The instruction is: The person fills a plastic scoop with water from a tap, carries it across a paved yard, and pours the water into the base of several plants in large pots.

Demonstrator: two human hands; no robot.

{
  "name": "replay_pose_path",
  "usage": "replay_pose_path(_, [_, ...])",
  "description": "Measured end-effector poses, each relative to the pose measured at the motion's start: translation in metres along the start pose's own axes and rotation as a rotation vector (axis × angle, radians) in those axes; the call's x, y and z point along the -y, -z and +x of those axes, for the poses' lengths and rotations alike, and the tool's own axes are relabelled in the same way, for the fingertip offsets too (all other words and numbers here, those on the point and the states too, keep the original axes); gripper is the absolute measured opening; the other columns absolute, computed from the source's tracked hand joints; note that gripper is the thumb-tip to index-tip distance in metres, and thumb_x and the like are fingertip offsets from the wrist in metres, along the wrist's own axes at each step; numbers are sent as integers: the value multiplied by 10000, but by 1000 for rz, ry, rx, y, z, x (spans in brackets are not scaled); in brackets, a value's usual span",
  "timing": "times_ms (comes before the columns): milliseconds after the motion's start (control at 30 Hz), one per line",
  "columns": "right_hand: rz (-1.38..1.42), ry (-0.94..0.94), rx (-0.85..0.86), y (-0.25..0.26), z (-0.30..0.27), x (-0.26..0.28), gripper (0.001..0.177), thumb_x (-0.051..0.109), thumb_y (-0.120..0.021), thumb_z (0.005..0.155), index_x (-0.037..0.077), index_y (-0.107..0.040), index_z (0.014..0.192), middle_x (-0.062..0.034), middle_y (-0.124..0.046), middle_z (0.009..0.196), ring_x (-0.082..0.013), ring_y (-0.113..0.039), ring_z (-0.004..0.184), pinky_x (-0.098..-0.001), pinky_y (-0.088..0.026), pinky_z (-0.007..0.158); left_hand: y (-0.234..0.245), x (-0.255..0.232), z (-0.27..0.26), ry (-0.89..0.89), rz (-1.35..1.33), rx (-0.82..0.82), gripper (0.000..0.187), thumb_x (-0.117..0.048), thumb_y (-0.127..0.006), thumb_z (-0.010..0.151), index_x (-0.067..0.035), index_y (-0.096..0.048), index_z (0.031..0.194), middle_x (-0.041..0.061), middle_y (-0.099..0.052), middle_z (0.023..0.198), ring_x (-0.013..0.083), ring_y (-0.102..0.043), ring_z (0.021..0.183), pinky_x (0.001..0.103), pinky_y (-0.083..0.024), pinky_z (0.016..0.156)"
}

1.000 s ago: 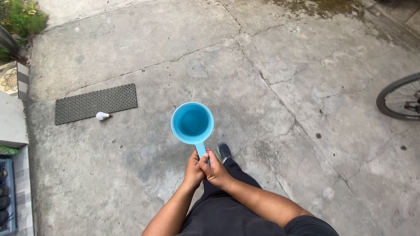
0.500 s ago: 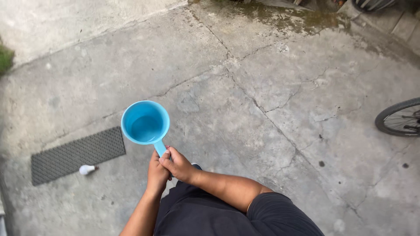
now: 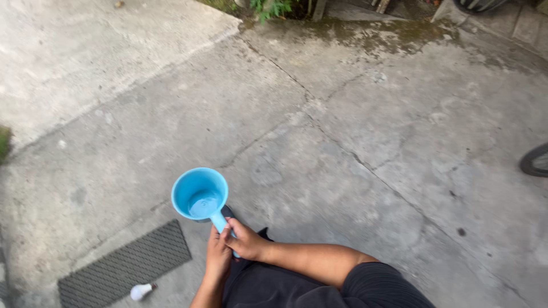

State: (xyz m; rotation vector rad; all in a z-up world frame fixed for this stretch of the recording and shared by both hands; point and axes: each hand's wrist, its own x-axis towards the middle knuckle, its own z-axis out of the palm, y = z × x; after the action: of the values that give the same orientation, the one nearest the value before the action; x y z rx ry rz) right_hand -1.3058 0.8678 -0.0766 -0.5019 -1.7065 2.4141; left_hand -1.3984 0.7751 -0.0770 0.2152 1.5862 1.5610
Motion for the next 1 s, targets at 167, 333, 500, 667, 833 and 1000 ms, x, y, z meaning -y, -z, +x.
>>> replay_pose_path(167, [-37,235,41,-20,162,30,917,700,-462,980,-16,-305,1531,-116,-551,1346,-136,-539,1235,-284,-452,1045,77,-86,115,-167,-34,110,329,-255,-537,1036,-29,-554,1275,65,-614,1083,115,-592,960,266,-512,822])
replay_pose_path(333, [-96,228,100,-56,271,89,983,768,-327,925,-15,-317,1519,-107,-549,1297,-162,-540,1185,-306,-457,1003,145,-178,180,-233,50,87,458,-435,-466,1005,-68,-553,1266,59,-641,1069,135,-630,945,285,-524,816])
replay_pose_path(500, [-102,215,109,-64,370,99,943,753,-346,949,-13,-356,1498,-102,-560,1289,-155,-537,1199,-295,-441,1042,177,-224,253,-311,66,11,463,-434,-503,1001,-43,-584,1236,68,-645,1054,136,-621,944,288,-516,824])
replay_pose_path(667, [-72,92,175,-59,484,86,942,746,-409,921,3,-335,1494,-79,-557,1301,-127,-523,1224,-276,-423,1050,222,-247,338,-86,33,-194,395,-357,-531,999,-37,-618,1214,71,-669,1016,128,-615,914,288,-508,798])
replay_pose_path(833, [10,15,306,-47,620,76,953,736,-459,896,-2,-395,1495,-68,-590,1143,-115,-539,1007,-257,-458,831,276,-272,444,-155,96,-271,439,-422,-497,1010,-52,-605,1219,61,-686,1028,123,-635,930,279,-524,812])
replay_pose_path(1000, [46,25,417,-29,781,100,901,734,-470,938,-14,-435,1438,-25,-586,1163,-67,-542,1036,-209,-460,866,317,-333,572,-191,54,-357,505,-474,-480,991,-61,-586,1261,51,-670,1091,122,-622,995,286,-507,859])
